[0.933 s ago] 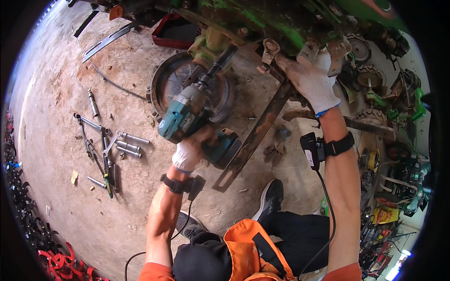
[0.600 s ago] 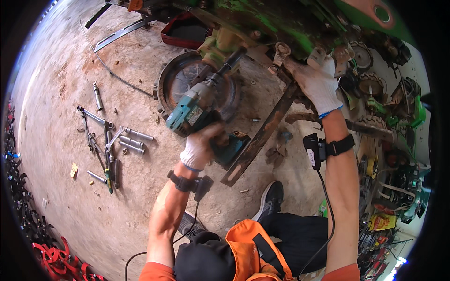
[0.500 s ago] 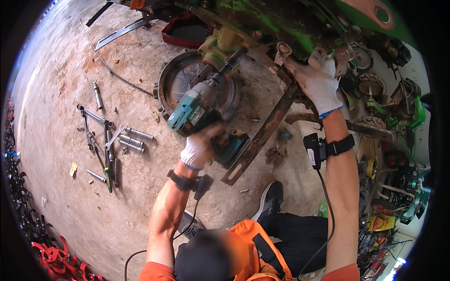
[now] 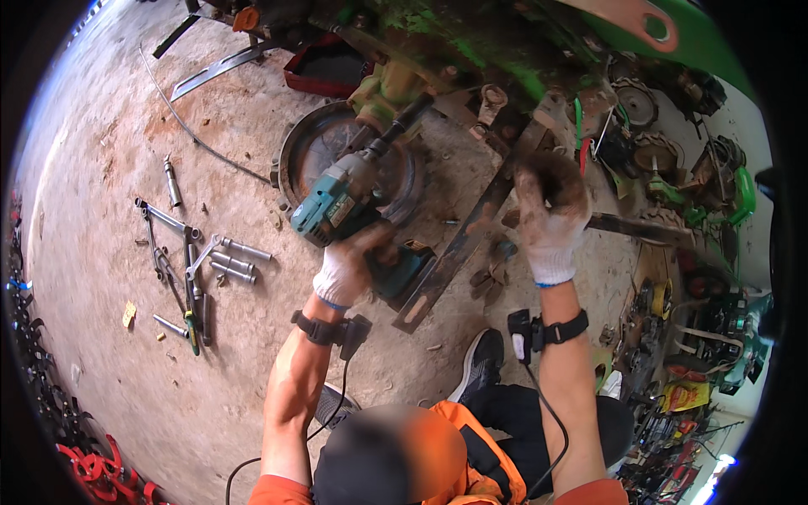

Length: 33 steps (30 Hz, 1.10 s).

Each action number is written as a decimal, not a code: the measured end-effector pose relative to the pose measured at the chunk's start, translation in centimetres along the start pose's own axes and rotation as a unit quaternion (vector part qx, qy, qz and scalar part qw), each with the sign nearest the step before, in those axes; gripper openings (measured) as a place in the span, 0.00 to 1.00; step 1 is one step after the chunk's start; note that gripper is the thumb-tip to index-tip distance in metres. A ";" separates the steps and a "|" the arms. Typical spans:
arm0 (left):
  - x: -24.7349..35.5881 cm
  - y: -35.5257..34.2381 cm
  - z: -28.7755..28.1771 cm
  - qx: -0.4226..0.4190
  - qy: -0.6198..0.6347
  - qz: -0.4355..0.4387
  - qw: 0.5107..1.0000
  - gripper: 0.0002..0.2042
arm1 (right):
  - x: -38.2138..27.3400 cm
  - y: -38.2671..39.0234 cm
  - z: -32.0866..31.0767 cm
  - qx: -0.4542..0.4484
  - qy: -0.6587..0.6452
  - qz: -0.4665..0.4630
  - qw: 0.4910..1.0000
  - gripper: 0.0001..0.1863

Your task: The person uses a cordless impact wrench to remove bolts from a metal bracket attached to a green engine assembly. They then detach the bracket and set it aside on the floor.

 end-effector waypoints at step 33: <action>5.9 0.3 4.0 -0.058 -0.622 0.222 0.748 0.07 | 21.9 -0.2 26.1 -0.278 -0.409 0.169 0.853 0.25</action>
Point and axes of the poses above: each hand's wrist, its own y-axis away from the middle knuckle, its own z-axis out of the palm, x = y × z, the point moved 9 cm from there along -y, towards the middle knuckle, and after that the axes turned 9 degrees about z, right-handed, at the moved point
